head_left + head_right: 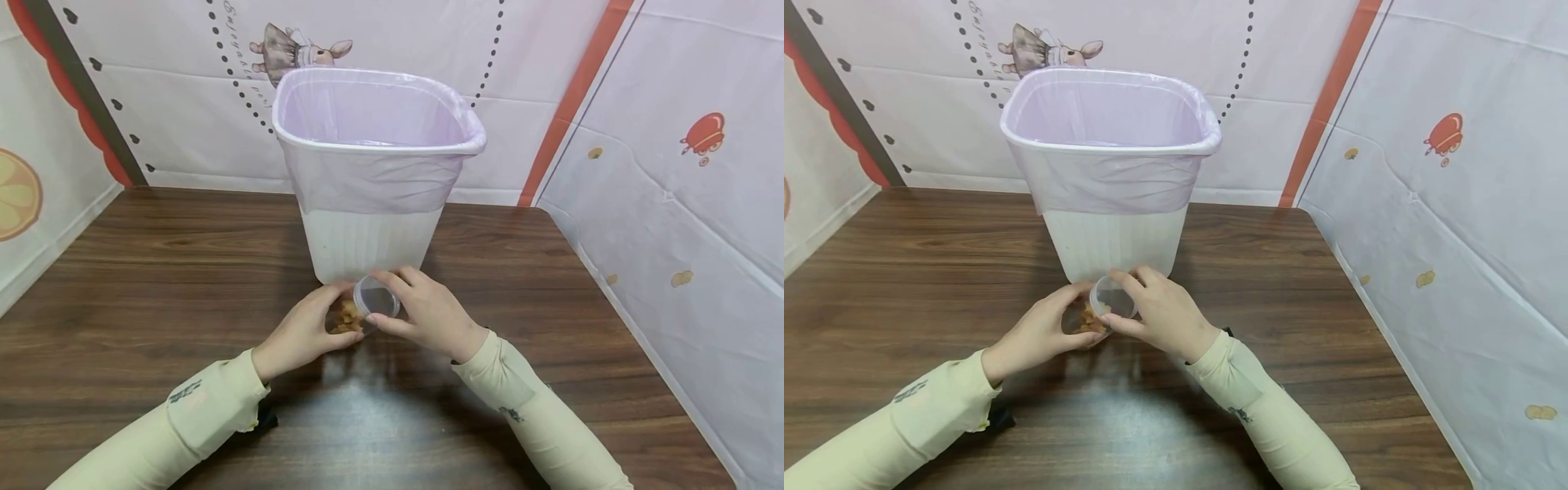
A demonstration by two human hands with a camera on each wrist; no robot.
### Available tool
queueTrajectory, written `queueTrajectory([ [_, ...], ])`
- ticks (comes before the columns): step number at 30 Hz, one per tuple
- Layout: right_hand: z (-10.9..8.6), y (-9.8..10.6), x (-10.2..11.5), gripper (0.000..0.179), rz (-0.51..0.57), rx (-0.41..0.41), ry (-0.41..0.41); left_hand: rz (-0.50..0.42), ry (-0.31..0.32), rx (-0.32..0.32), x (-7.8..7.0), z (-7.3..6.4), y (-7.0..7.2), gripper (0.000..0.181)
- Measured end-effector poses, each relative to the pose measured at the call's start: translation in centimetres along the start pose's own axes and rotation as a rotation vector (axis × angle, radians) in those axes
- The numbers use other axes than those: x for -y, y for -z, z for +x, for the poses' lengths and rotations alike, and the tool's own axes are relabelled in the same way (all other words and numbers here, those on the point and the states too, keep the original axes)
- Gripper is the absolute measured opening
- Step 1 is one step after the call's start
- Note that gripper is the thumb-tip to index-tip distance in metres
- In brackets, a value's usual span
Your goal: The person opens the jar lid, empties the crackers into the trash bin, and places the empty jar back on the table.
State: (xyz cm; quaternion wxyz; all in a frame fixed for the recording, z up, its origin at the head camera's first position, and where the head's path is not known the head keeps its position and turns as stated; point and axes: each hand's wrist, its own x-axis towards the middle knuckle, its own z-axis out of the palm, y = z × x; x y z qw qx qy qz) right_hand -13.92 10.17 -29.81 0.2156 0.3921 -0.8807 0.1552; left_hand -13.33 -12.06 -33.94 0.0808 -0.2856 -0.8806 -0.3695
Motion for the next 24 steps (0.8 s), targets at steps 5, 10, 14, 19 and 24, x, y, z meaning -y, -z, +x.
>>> queueTrajectory([
  [5,-0.02,0.08,-0.14,0.054,0.008,0.019,0.009,-0.001,-0.001,0.002,0.06,-0.01,-0.05,0.064],
  [10,-0.03,0.14,-0.28,0.052,0.008,0.029,0.026,0.011,-0.011,-0.002,0.12,0.00,-0.08,0.064],
  [14,0.00,0.07,-0.42,0.052,0.010,0.027,0.043,0.017,-0.020,-0.004,0.17,-0.02,-0.05,0.064],
  [19,0.01,-0.03,-0.53,0.050,0.008,0.005,0.071,0.009,-0.029,0.003,0.20,-0.04,0.00,0.065],
  [24,0.07,0.04,-0.47,0.051,0.013,0.001,0.086,0.004,-0.032,0.017,0.25,-0.11,0.05,0.067],
])
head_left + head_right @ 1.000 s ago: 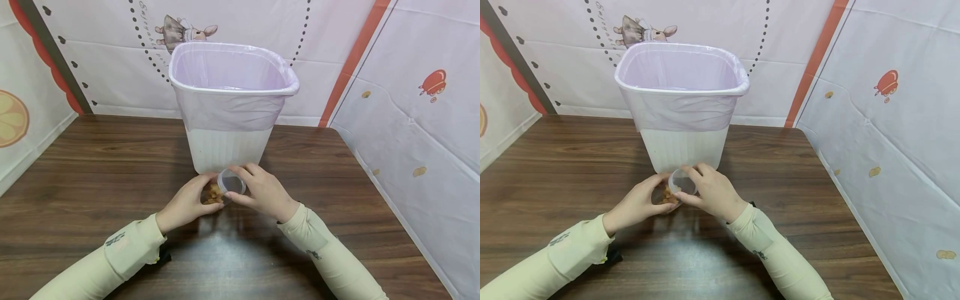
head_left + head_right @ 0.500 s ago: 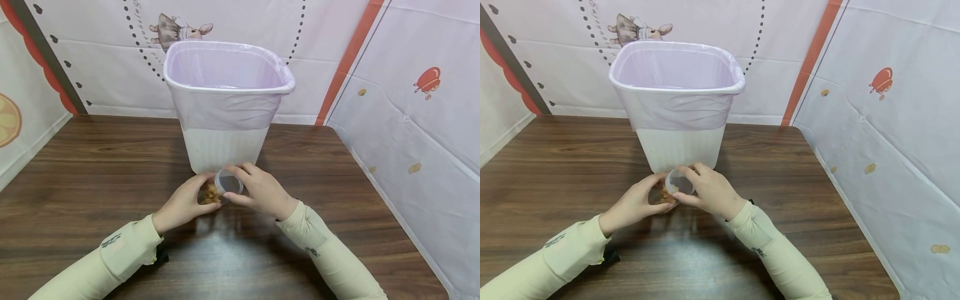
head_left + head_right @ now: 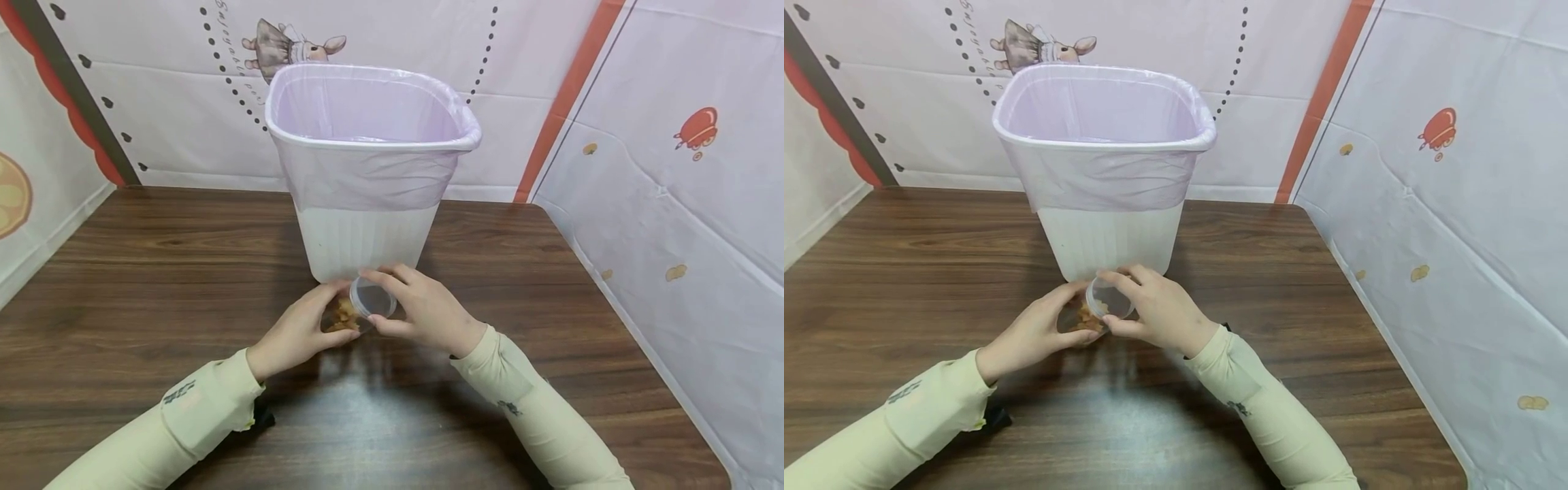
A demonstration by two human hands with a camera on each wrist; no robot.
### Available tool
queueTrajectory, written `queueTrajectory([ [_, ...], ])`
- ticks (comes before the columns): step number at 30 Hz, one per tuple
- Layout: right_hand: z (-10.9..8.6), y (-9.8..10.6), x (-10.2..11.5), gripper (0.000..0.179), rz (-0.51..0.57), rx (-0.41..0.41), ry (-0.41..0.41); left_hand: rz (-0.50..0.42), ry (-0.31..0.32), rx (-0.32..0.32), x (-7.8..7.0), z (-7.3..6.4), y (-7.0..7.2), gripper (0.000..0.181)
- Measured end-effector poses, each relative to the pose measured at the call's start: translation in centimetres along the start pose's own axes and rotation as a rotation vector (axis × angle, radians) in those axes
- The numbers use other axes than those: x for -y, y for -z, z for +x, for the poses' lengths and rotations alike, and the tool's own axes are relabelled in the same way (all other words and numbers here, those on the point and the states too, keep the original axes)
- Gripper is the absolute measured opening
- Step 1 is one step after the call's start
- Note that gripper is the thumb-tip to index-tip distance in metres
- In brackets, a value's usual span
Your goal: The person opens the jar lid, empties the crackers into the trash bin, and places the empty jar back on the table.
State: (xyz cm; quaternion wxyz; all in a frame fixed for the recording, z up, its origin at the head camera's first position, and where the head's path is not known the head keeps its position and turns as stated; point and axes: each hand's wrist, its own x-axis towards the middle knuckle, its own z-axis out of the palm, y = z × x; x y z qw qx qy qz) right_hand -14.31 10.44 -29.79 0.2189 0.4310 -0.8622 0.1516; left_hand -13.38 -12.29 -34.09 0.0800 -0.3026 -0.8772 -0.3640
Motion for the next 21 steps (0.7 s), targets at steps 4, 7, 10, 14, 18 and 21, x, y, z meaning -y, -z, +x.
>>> queueTrajectory([
  [4,0.02,0.10,-0.05,0.052,0.009,0.008,-0.002,-0.004,-0.001,0.012,0.07,0.02,-0.01,0.067],
  [7,0.01,0.11,-0.08,0.053,0.021,0.021,-0.006,-0.007,0.000,0.018,0.07,-0.02,-0.02,0.067],
  [10,-0.01,0.18,-0.03,0.055,0.041,0.033,-0.007,0.006,0.001,0.018,0.00,-0.10,-0.05,0.068],
  [14,-0.01,0.28,-0.04,0.056,0.058,0.044,0.002,0.023,-0.001,0.007,-0.11,-0.20,-0.13,0.069],
  [18,-0.05,0.37,-0.19,0.057,0.050,0.057,0.008,0.028,-0.001,-0.001,-0.11,-0.19,-0.19,0.070],
  [21,-0.10,0.38,-0.29,0.058,0.034,0.054,0.006,0.033,-0.003,-0.001,-0.09,-0.12,-0.26,0.069],
])
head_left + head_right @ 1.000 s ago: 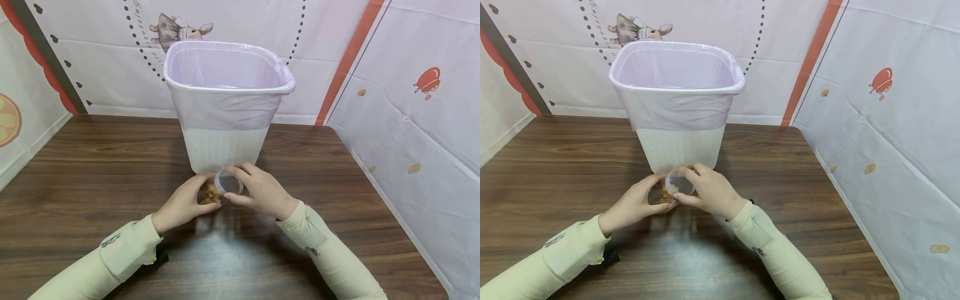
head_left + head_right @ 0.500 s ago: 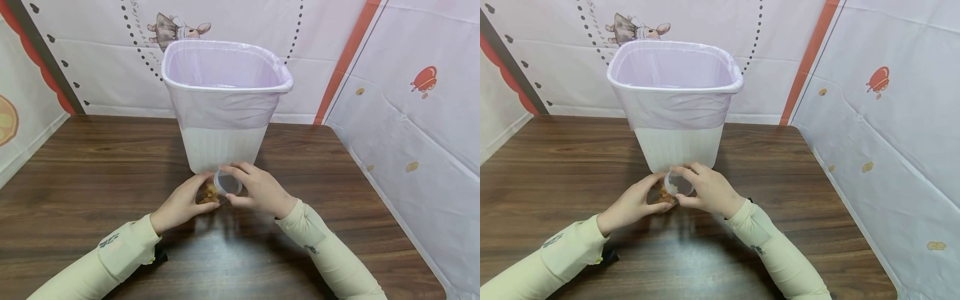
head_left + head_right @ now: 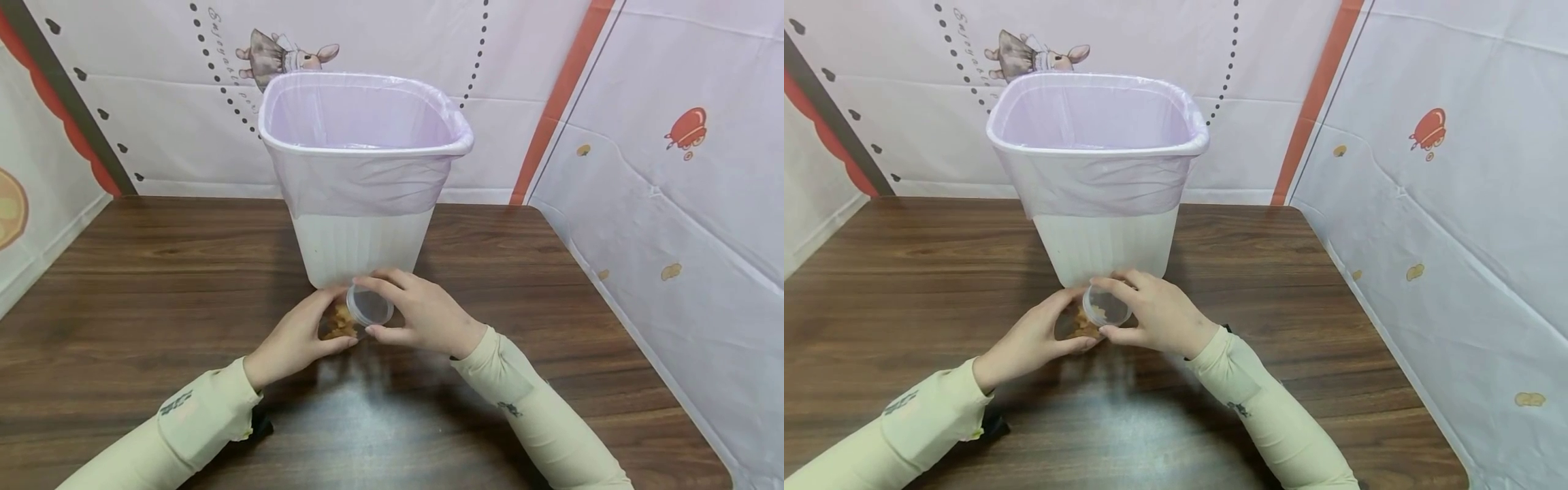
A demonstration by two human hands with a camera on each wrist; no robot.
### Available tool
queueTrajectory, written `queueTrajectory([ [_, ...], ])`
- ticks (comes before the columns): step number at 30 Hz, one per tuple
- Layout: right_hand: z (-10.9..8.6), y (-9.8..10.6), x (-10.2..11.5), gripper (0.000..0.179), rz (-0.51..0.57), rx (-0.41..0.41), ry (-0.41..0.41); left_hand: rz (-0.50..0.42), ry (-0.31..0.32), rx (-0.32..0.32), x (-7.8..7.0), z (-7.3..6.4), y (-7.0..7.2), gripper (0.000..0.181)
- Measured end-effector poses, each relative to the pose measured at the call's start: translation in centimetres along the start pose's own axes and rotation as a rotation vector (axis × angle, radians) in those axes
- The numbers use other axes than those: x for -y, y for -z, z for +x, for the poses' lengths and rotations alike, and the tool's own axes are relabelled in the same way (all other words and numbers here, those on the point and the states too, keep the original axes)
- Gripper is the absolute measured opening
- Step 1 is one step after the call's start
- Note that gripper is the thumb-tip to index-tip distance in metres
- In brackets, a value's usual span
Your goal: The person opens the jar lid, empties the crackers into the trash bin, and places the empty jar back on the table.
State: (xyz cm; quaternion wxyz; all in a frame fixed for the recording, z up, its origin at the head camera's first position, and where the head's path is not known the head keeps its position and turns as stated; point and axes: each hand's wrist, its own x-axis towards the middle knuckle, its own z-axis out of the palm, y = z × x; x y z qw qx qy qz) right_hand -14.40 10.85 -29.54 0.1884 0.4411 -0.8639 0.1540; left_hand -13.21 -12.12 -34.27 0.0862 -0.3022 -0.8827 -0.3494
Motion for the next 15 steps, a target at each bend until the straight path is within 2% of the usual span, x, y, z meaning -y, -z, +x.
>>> queueTrajectory([
  [9,-0.10,-0.12,0.15,0.065,-0.092,-0.077,-0.073,-0.030,0.014,0.017,-0.10,-0.05,-0.09,0.068],
  [15,-0.10,-0.22,0.29,0.060,-0.131,-0.097,-0.085,-0.027,0.012,0.025,-0.26,-0.13,0.00,0.067],
])
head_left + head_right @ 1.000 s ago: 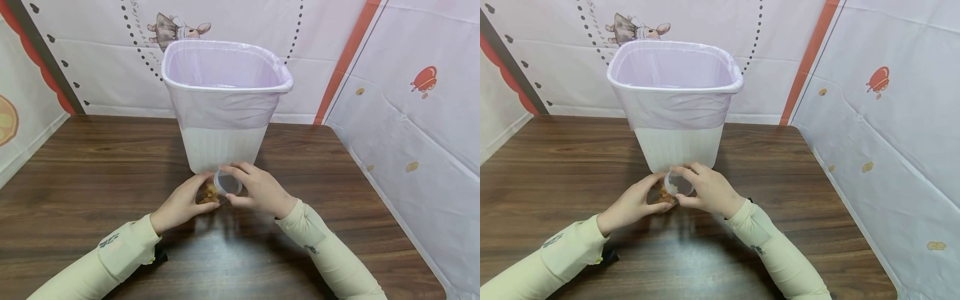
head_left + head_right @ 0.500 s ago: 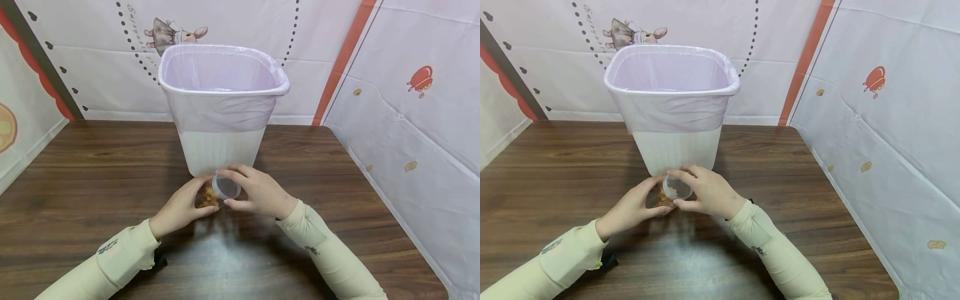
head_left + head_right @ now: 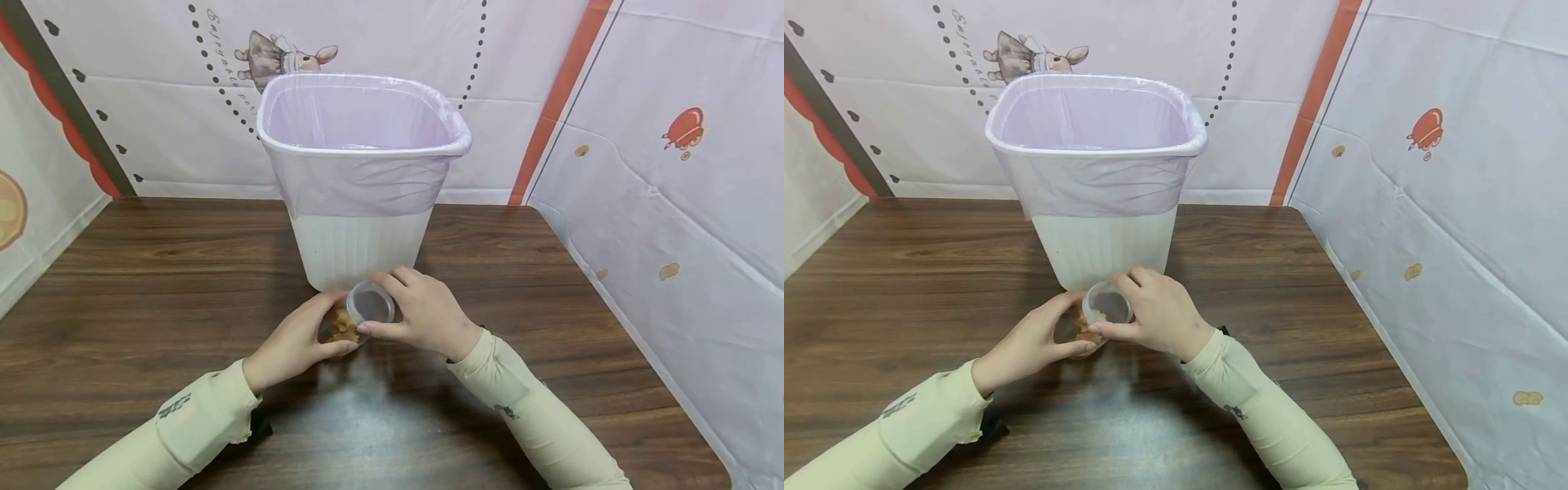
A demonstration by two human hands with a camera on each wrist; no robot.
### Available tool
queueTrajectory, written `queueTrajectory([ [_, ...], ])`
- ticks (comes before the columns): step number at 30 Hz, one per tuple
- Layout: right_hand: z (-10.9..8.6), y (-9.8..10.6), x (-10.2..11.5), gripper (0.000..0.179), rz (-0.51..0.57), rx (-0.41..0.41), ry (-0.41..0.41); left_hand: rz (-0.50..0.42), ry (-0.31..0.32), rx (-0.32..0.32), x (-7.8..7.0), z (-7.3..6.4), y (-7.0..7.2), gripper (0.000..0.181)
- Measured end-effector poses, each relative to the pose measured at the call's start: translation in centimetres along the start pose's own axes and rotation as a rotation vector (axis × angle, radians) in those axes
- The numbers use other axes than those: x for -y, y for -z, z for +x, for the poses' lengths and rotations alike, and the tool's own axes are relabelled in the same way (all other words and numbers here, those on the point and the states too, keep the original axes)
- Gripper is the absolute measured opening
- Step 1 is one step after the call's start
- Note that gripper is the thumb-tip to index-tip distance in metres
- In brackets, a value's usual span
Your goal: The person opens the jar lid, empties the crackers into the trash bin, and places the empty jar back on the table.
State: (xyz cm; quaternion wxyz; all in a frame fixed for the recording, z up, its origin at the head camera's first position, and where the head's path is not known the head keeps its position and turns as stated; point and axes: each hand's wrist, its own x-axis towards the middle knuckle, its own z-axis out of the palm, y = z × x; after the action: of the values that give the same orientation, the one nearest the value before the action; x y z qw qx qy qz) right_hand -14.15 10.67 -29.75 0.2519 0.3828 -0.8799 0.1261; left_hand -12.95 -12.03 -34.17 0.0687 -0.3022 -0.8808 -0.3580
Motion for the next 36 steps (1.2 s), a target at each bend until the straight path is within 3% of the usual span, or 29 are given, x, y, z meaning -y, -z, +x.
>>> queueTrajectory([
  [12,0.04,0.04,0.10,0.051,0.032,0.048,0.009,0.007,0.002,0.003,0.12,-0.15,-0.12,0.067],
  [36,0.20,0.73,-0.63,0.057,0.169,0.126,0.099,0.011,-0.034,0.005,0.35,0.14,-0.07,0.069],
])
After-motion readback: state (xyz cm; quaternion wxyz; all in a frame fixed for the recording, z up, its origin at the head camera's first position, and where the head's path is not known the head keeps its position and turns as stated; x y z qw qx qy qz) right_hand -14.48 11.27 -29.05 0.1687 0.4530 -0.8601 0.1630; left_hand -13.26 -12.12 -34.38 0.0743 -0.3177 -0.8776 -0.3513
